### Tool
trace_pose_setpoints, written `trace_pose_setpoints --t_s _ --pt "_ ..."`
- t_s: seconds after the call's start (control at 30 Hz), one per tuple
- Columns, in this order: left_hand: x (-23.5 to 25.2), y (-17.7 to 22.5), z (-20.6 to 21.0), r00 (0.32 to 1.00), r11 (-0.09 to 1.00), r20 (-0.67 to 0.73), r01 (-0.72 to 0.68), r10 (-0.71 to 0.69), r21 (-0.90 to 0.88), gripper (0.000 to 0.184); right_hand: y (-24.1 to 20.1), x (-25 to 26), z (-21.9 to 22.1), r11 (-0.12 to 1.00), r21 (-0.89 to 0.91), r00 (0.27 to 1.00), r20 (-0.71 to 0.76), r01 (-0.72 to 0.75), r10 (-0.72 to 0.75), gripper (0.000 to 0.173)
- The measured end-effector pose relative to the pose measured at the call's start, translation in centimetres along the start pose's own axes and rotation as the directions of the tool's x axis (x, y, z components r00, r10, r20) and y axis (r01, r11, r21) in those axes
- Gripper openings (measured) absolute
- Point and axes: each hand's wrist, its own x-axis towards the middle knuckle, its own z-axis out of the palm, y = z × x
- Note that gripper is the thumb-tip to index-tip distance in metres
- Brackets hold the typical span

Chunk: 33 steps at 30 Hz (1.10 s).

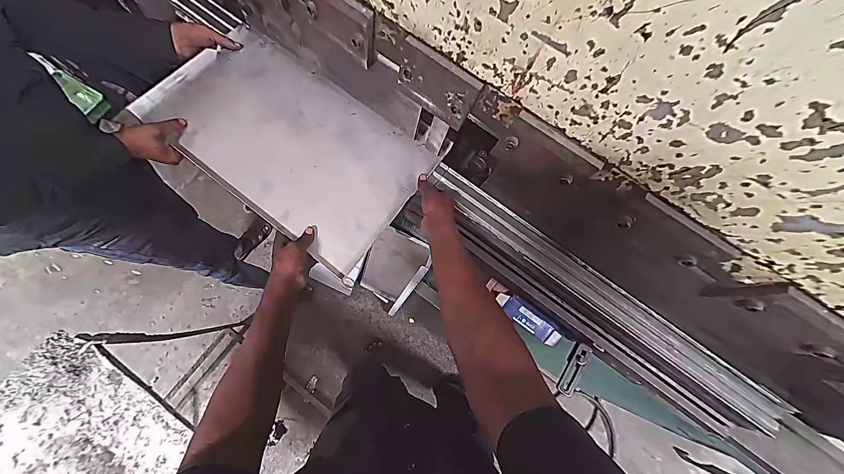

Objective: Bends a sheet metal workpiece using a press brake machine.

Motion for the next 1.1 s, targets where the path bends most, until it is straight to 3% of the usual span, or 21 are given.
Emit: trace_pose_setpoints --t_s 0.47,0.6,0.83,1.1 --pt "0.5 0.1 0.6 0.996 1.000 -0.089 0.014 -0.016 -0.015 0.059 0.8 0.2 1.0 0.976 0.215 0.998 -0.055 0.027 -0.015 0.063" --pt "-0.4 0.3 0.7 0.996 0.999 -0.087 -0.013 0.009 -0.051 0.054 0.7 0.2 1.1 0.980 0.198 0.999 -0.042 0.021 -0.013 0.058" --pt "-2.1 -0.8 0.9 0.996 0.996 -0.091 0.007 0.002 0.093 0.051 0.8 0.1 0.8 0.979 0.192 0.996 -0.069 0.066 -0.054 0.044" --pt "-1.7 -1.3 0.2 0.998 0.999 -0.059 -0.004 0.007 0.047 0.051 0.3 0.5 1.0 0.975 0.221 0.999 -0.036 -0.022 0.031 0.048"
